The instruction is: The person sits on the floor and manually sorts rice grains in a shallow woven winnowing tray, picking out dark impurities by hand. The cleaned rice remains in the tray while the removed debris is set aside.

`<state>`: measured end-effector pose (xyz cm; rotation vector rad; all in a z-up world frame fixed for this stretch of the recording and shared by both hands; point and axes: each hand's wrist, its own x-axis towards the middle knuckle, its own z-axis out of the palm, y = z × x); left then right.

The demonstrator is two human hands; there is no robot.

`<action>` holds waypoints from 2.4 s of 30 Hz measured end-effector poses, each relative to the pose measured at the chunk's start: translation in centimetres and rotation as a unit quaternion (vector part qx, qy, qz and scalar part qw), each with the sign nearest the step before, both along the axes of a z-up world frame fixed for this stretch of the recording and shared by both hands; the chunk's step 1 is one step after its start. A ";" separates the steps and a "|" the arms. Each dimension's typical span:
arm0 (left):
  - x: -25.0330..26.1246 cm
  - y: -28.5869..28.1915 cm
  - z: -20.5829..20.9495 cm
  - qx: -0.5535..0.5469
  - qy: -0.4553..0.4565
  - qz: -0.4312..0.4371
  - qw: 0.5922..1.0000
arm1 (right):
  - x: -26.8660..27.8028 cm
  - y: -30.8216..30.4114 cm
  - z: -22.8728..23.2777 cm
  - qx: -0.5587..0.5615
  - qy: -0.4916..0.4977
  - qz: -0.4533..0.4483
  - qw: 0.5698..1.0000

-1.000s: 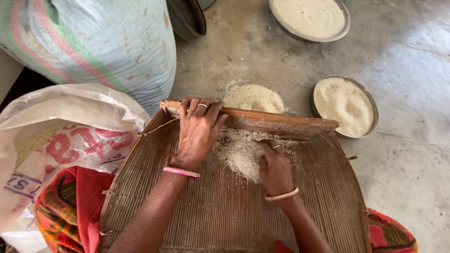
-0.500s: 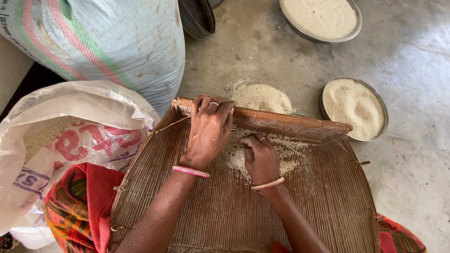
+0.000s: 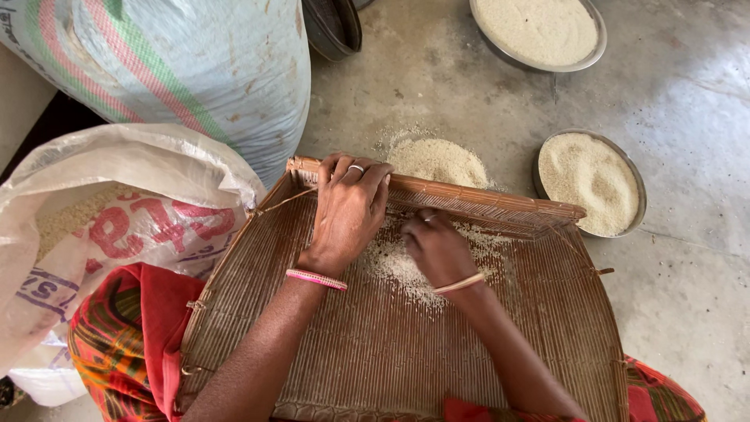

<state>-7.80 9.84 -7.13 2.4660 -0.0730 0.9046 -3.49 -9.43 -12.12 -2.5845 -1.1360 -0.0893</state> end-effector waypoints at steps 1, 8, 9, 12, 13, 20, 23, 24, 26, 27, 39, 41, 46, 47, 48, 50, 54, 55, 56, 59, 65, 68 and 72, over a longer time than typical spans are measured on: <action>0.1 -0.1 -0.1 -0.001 0.006 -0.001 1.000 | 0.3 -1.1 0.5 0.020 0.076 -0.009 0.997; 0.2 -0.7 -0.7 0.015 -0.016 0.001 1.000 | 2.1 -5.2 2.4 0.115 0.152 -0.094 0.977; 0.2 -0.8 -0.8 0.025 -0.017 0.004 1.000 | 2.1 -5.3 2.4 0.121 0.149 -0.103 0.976; -0.2 -0.8 -1.2 0.045 -0.022 0.022 0.999 | 1.6 -4.8 2.0 0.079 0.212 -0.127 0.966; -0.4 -0.9 -1.4 0.043 -0.029 0.028 0.998 | 1.4 -4.6 1.9 0.062 0.245 -0.128 0.959; -1.4 -2.9 -2.0 -0.031 -0.039 -0.018 0.999 | 0.5 -4.5 1.0 0.040 0.284 -0.026 0.958; -1.3 -3.3 -2.1 -0.046 0.004 -0.022 0.999 | 0.5 -4.5 0.5 0.043 0.268 0.000 0.963; -1.3 -3.4 -2.1 -0.045 0.002 -0.026 0.999 | 0.5 -4.5 0.5 0.049 0.263 0.007 0.963; -1.3 -3.5 -2.1 -0.044 -0.003 -0.036 0.998 | 0.7 -4.3 0.5 0.034 0.265 0.006 0.964; -1.3 -3.5 -2.1 -0.046 -0.001 -0.037 0.998 | 0.7 -4.2 0.6 0.026 0.265 0.006 0.964; -0.4 -3.5 -3.5 -0.107 0.156 -0.055 0.980 | 1.0 -3.6 0.4 0.021 0.294 -0.036 0.955; -0.2 -3.5 -4.1 -0.124 0.212 -0.071 0.967 | 1.0 -3.6 0.9 0.008 0.328 -0.081 0.941; -0.1 -3.6 -5.2 -0.108 0.270 -0.135 0.947 | 0.8 -4.4 3.0 -0.013 0.304 -0.119 0.945; -0.2 -3.6 -5.3 -0.101 0.288 -0.142 0.942 | 0.8 -4.4 3.1 -0.040 0.303 -0.140 0.942; -0.2 -3.7 -5.4 -0.099 0.284 -0.147 0.942 | 0.8 -4.5 3.2 -0.067 0.302 -0.162 0.937; -0.4 -3.9 -5.4 -0.096 0.274 -0.158 0.944 | 0.9 -4.5 2.9 0.029 0.232 -0.084 0.969; -0.4 -4.4 -5.3 -0.092 0.304 -0.162 0.934 | 0.9 -4.4 1.5 0.024 0.236 -0.082 0.968; -0.4 -4.6 -5.3 -0.088 0.310 -0.168 0.932 | 1.0 -4.4 1.2 0.029 0.240 -0.074 0.968; -0.5 -4.6 -5.3 -0.084 0.317 -0.173 0.929 | 1.0 -4.3 0.9 0.033 0.244 -0.065 0.967; -0.6 -4.8 -5.4 -0.083 0.332 -0.174 0.923 | 1.0 -4.2 0.3 0.024 0.235 -0.060 0.970; -0.9 -5.0 -5.5 -0.041 0.344 -0.160 0.924 | 0.7 -3.8 0.7 0.021 0.239 -0.065 0.969; -0.7 -5.1 -6.0 -0.035 0.303 -0.167 0.938 | 0.7 -3.8 1.1 0.029 0.262 -0.075 0.962; 0.0 -4.6 -6.7 -0.075 0.306 -0.163 0.935 | 1.0 -4.8 1.9 0.003 0.283 -0.107 0.953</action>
